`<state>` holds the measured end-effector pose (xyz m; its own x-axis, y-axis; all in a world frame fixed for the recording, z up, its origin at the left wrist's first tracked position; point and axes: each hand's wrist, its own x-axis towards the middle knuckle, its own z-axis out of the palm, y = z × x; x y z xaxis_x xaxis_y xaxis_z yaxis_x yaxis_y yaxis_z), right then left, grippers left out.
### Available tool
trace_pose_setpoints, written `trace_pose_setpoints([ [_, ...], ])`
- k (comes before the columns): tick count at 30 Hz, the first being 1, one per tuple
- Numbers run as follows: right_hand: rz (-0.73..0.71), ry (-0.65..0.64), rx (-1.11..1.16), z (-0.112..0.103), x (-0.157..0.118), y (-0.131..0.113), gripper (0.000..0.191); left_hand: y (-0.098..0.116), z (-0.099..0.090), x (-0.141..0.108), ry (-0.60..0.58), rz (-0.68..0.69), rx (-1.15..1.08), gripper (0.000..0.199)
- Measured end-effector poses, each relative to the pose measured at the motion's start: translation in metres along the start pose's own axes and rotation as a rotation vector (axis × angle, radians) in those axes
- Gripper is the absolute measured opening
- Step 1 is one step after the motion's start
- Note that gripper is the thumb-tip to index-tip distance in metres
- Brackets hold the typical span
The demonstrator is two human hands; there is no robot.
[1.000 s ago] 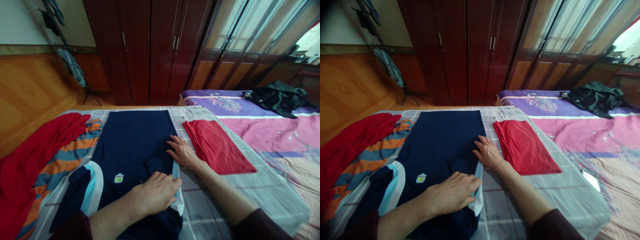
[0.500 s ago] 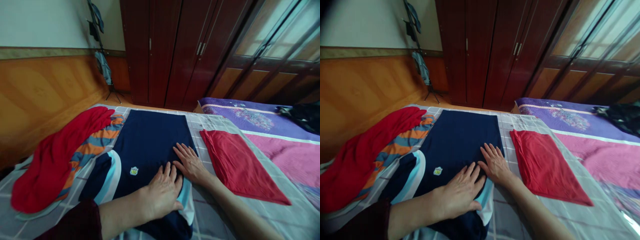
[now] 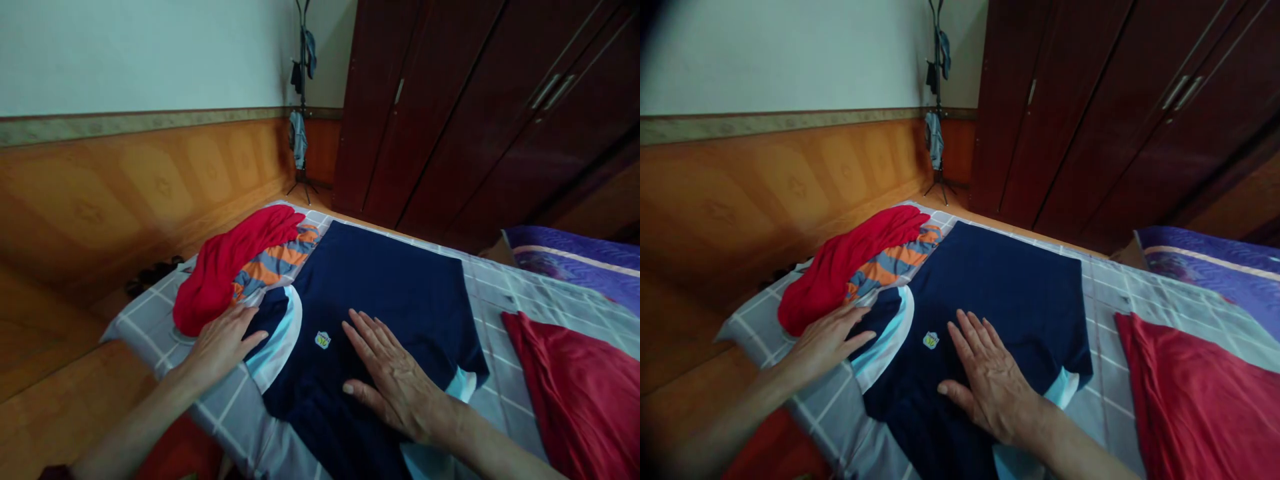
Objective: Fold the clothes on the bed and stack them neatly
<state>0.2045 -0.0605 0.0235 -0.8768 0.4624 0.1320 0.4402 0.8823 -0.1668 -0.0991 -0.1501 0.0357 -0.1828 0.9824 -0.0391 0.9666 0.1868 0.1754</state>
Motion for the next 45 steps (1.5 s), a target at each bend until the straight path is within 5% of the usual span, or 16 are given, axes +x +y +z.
trace_pose_setpoints([
  [4,-0.200,-0.122,0.169,-0.004,0.021,-0.024,0.071,-0.002,0.009,-0.005,0.020,-0.109,-0.074,0.022],
  [8,-0.240,-0.184,0.298,0.013,0.028,-0.034,0.072,-0.001,0.014,-0.001,0.081,-0.171,-0.237,0.012],
  [14,-0.284,-0.217,0.383,0.014,0.027,-0.033,0.070,-0.003,0.016,-0.003,0.056,-0.297,-0.996,0.026],
  [18,-0.300,-0.236,0.390,0.009,0.027,-0.033,0.068,0.013,0.004,0.000,0.158,-0.375,-1.195,0.033],
  [23,-0.336,-0.071,0.307,0.019,0.023,-0.034,0.057,0.064,-0.005,0.011,0.269,-0.171,-1.103,0.024],
  [28,-0.466,0.085,0.163,0.022,0.019,-0.042,0.024,0.107,0.003,0.018,0.029,0.062,-1.093,0.041],
  [35,-0.354,0.360,0.127,0.015,0.016,-0.039,0.030,0.078,0.001,0.060,0.090,0.101,-0.900,0.027],
  [39,-0.148,0.197,0.030,0.014,0.018,-0.033,0.052,0.070,0.003,0.088,0.028,0.255,-0.563,0.033],
  [45,-0.025,0.088,0.016,0.016,0.024,-0.029,0.041,0.055,0.018,0.112,0.067,0.271,-0.437,0.027],
])
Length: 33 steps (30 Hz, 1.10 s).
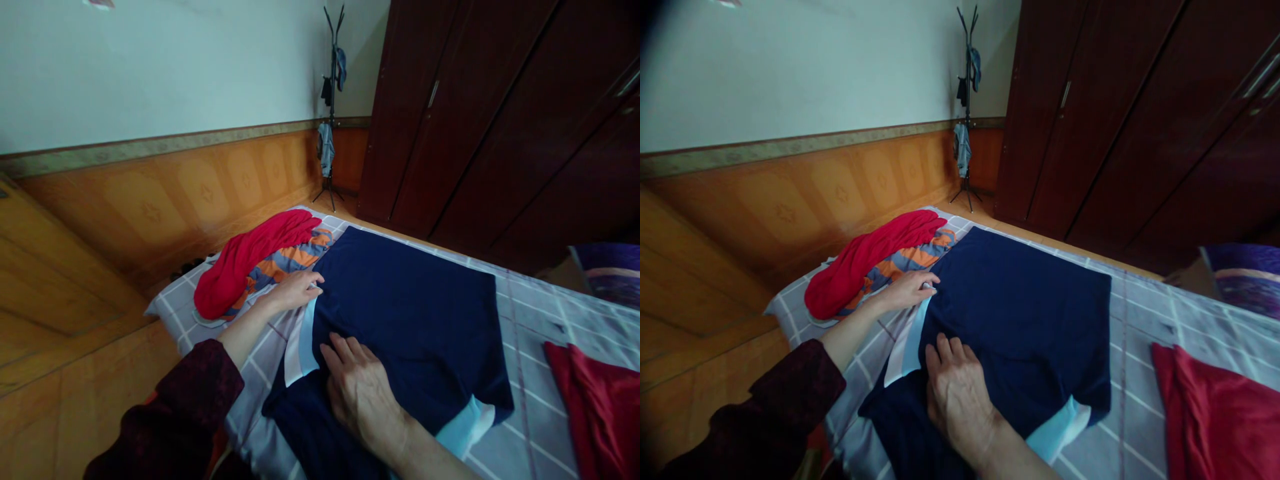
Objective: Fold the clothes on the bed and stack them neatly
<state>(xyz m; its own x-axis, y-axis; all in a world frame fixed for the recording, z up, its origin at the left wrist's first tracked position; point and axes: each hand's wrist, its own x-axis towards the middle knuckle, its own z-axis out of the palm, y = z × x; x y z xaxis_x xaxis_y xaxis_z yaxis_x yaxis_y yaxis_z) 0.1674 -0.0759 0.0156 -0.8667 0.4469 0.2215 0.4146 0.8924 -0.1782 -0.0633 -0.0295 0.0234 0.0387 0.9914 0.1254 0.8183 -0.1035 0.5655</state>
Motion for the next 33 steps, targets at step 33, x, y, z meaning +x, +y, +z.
trace_pose_setpoints([
  [33,-0.261,-0.194,0.809,-0.030,-0.001,-0.019,0.014,-0.030,0.000,-0.007,0.123,-0.149,-0.107,0.011],
])
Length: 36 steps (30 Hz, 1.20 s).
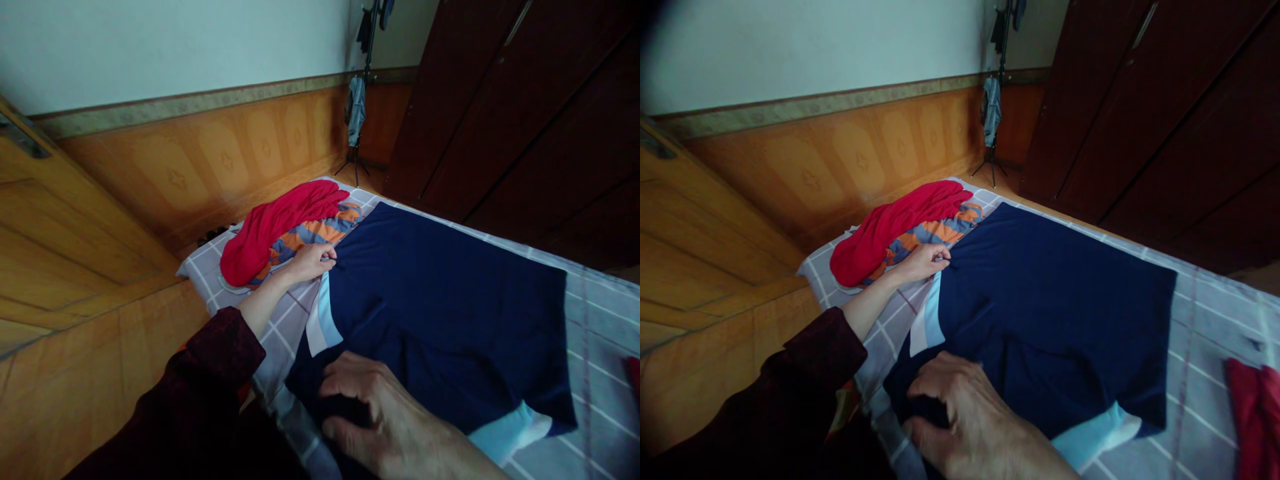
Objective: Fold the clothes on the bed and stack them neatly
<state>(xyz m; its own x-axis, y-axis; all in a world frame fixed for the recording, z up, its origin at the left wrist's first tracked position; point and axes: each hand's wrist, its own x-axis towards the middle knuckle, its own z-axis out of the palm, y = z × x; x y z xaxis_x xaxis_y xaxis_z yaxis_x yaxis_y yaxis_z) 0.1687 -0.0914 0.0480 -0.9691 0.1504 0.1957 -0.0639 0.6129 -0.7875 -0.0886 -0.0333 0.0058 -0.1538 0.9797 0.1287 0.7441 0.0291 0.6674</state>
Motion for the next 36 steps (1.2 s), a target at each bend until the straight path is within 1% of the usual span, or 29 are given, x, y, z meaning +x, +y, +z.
trace_pose_setpoints([
  [2,-0.062,-0.170,0.135,-0.001,-0.001,-0.012,0.017,0.001,-0.001,-0.001,-0.002,0.013,0.017,0.011],
  [3,-0.074,-0.221,0.176,-0.002,-0.001,-0.017,0.015,0.002,-0.002,-0.001,-0.002,0.020,0.024,0.011],
  [4,-0.057,-0.222,0.186,-0.002,-0.001,-0.019,0.011,0.003,-0.002,-0.002,-0.002,0.026,0.032,0.011],
  [5,-0.007,-0.165,0.161,-0.001,-0.001,-0.019,0.008,0.003,-0.003,-0.002,-0.001,0.031,0.040,0.011],
  [6,0.066,-0.071,0.102,0.000,-0.001,-0.016,0.009,0.004,-0.003,-0.002,-0.001,0.035,0.048,0.011],
  [8,0.224,0.105,-0.089,0.003,0.000,-0.005,0.013,0.004,-0.004,-0.002,-0.002,0.043,0.063,0.012],
  [9,0.276,0.160,-0.196,0.004,0.000,0.003,0.017,0.004,-0.004,-0.002,-0.003,0.046,0.071,0.012],
  [11,0.329,0.210,-0.384,0.007,0.000,0.016,0.030,0.004,-0.004,-0.002,-0.003,0.053,0.084,0.013],
  [12,0.336,0.216,-0.447,0.008,0.001,0.019,0.033,0.003,-0.004,-0.002,-0.003,0.056,0.090,0.013],
  [13,0.336,0.214,-0.481,0.009,0.001,0.020,0.030,0.003,-0.004,-0.001,-0.002,0.058,0.096,0.013],
  [14,0.335,0.199,-0.478,0.010,0.002,0.018,0.024,0.002,-0.004,-0.001,-0.001,0.060,0.102,0.014],
  [15,0.332,0.171,-0.433,0.011,0.002,0.014,0.016,0.002,-0.004,-0.001,0.001,0.062,0.107,0.014],
  [16,0.326,0.124,-0.341,0.011,0.002,0.008,0.011,0.002,-0.004,-0.001,0.003,0.064,0.112,0.014],
  [17,0.303,0.058,-0.204,0.011,0.001,0.000,0.011,0.001,-0.003,-0.001,0.005,0.067,0.115,0.014],
  [18,0.257,-0.028,-0.039,0.011,0.000,-0.008,0.011,0.001,-0.003,-0.001,0.007,0.071,0.119,0.014],
  [20,0.121,-0.213,0.284,0.010,-0.004,-0.021,0.008,0.001,-0.002,0.000,0.008,0.079,0.124,0.014],
  [21,0.073,-0.249,0.386,0.010,-0.006,-0.024,0.009,0.000,-0.002,0.000,0.008,0.082,0.127,0.014],
  [22,0.051,-0.222,0.425,0.009,-0.008,-0.024,0.012,0.000,-0.002,0.000,0.008,0.086,0.129,0.014],
  [23,0.060,-0.137,0.393,0.008,-0.009,-0.021,0.016,-0.001,-0.001,0.000,0.008,0.089,0.132,0.013],
  [24,0.091,-0.027,0.302,0.007,-0.009,-0.016,0.020,-0.001,-0.001,0.000,0.008,0.092,0.134,0.013],
  [25,0.124,0.070,0.173,0.007,-0.009,-0.009,0.023,-0.001,-0.001,0.000,0.009,0.094,0.136,0.012],
  [26,0.141,0.125,0.028,0.006,-0.007,-0.001,0.025,-0.002,0.000,0.000,0.012,0.094,0.138,0.012],
  [28,0.139,0.107,-0.239,0.006,-0.002,0.014,0.022,-0.001,0.000,0.000,0.016,0.092,0.141,0.011],
  [30,0.137,0.051,-0.419,0.007,0.002,0.023,0.020,-0.001,-0.001,-0.001,0.014,0.091,0.140,0.011],
  [33,0.113,0.011,-0.560,0.011,0.004,0.025,0.029,0.000,-0.002,0.000,0.001,0.099,0.136,0.010],
  [36,0.039,-0.021,-0.602,0.015,0.002,0.021,0.038,-0.001,-0.003,0.000,-0.003,0.105,0.134,0.010],
])
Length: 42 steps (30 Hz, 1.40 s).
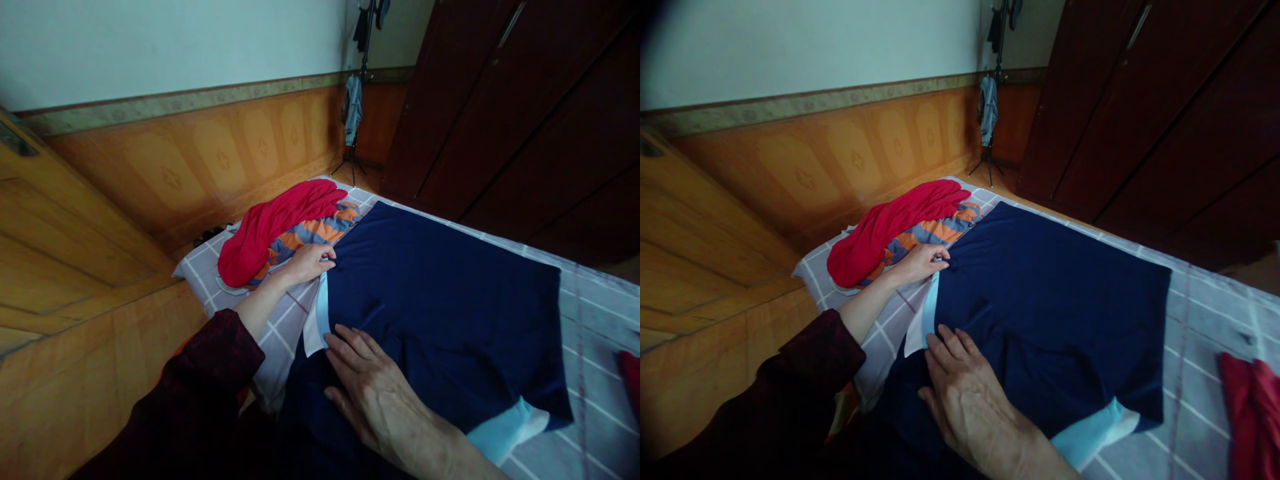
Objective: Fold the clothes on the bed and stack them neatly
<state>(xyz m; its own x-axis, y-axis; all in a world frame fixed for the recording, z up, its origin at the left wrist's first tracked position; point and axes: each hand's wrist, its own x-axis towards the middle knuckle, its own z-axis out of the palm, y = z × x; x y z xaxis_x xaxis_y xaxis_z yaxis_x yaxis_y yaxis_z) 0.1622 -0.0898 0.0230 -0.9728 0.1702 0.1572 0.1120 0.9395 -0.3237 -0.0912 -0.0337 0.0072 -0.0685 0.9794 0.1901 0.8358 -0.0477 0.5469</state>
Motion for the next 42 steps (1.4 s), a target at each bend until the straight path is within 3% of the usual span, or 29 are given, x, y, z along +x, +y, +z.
trace_pose_setpoints([
  [11,0.009,-0.053,0.051,0.002,-0.005,-0.003,0.041,-0.001,0.008,0.001,0.036,0.019,0.014,0.009],
  [17,0.003,0.033,0.073,0.002,-0.008,-0.004,0.039,0.004,0.005,-0.002,0.030,0.052,0.023,0.018],
  [22,0.088,0.162,-0.005,0.001,-0.006,0.004,0.040,-0.002,-0.001,-0.002,0.021,0.012,0.005,0.020],
  [27,0.108,0.089,0.017,0.003,-0.004,0.010,0.040,-0.004,-0.005,-0.002,-0.010,-0.022,0.024,0.013],
  [35,0.182,0.160,-0.010,0.004,-0.003,0.014,0.040,-0.004,-0.014,-0.006,-0.015,-0.028,0.067,0.022],
  [39,0.172,0.137,-0.027,0.005,-0.003,0.013,0.037,0.012,-0.011,-0.006,0.085,0.095,0.084,0.028],
  [42,0.153,0.109,-0.053,0.006,-0.003,0.012,0.038,0.023,-0.002,-0.008,-0.048,0.248,0.129,0.034],
])
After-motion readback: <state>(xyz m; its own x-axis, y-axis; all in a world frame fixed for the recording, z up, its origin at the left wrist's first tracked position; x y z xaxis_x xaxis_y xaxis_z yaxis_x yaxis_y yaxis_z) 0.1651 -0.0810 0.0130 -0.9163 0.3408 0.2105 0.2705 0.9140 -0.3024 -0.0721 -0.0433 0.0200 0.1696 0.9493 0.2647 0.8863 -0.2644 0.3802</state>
